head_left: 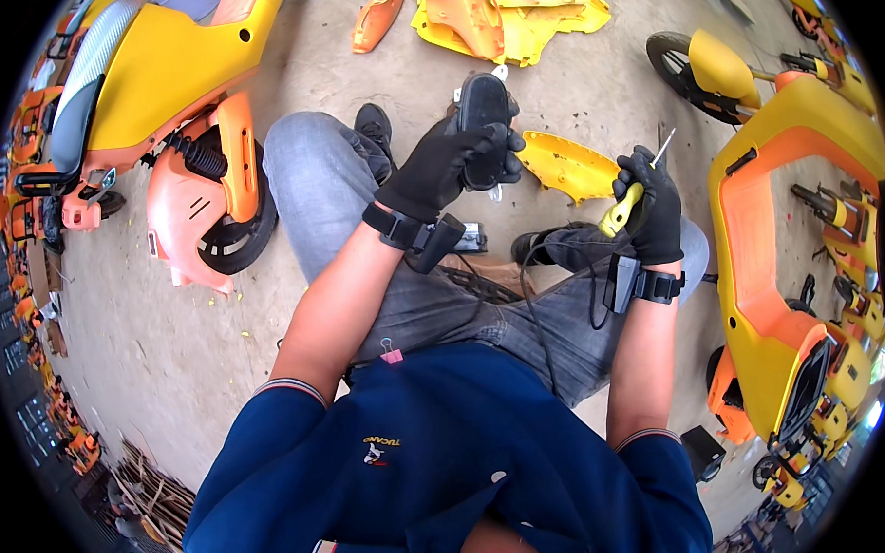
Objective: The person sits on the floor and uses a screwdriver to remove screws from a scooter headlight assembly. They manipulate the headlight, unscrewing fasteners and separating the casing to access the internal components.
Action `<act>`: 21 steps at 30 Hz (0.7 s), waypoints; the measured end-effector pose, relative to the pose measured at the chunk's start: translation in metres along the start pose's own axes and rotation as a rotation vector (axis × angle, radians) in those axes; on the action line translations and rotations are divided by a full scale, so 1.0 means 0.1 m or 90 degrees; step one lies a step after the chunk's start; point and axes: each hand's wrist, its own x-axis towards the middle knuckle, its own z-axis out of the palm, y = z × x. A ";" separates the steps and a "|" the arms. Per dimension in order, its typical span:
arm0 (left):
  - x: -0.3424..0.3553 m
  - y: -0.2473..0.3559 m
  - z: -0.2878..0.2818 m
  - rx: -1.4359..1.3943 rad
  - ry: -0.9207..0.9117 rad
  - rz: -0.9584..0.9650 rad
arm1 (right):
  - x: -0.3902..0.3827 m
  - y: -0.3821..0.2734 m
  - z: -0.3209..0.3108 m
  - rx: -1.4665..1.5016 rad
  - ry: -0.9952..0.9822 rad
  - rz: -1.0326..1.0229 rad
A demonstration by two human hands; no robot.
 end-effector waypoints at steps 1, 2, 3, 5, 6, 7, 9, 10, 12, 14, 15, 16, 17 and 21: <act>0.03 0.02 0.00 -0.014 0.007 0.002 | 0.03 0.04 -0.08 0.014 -0.003 -0.005; 0.05 0.03 -0.02 -0.015 -0.002 0.014 | 0.03 0.07 -0.13 -0.004 -0.001 -0.030; 0.09 0.06 -0.02 0.001 0.000 0.019 | 0.07 0.12 -0.20 0.046 0.005 -0.005; 0.15 0.15 0.01 0.032 0.004 0.029 | 0.17 0.20 -0.32 0.147 0.015 0.044; 0.18 0.21 0.06 0.061 0.015 0.040 | 0.21 0.23 -0.35 0.155 0.012 0.053; 0.24 0.27 0.06 0.076 0.001 0.035 | 0.24 0.26 -0.37 0.162 0.009 0.063; 0.42 0.40 -0.01 0.104 -0.024 0.025 | 0.23 0.25 -0.32 0.153 0.010 0.076; 0.48 0.46 -0.02 0.152 -0.045 0.053 | 0.22 0.23 -0.27 0.139 0.014 0.078; 0.68 0.58 -0.03 0.196 -0.057 0.053 | 0.20 0.21 -0.24 0.124 0.034 0.085; 0.81 0.68 -0.04 0.212 -0.039 0.041 | 0.23 0.24 -0.23 0.128 0.052 0.100; 0.87 0.68 -0.13 0.183 -0.041 0.040 | 0.27 0.27 -0.24 0.123 0.050 0.114; 0.94 0.68 -0.25 0.153 -0.042 0.039 | 0.31 0.31 -0.25 0.117 0.047 0.128; 0.97 0.67 -0.30 0.120 -0.044 0.036 | 0.34 0.35 -0.26 0.110 0.048 0.143; 1.01 0.63 -0.30 0.080 0.010 0.029 | 0.52 0.58 -0.22 0.079 0.081 0.191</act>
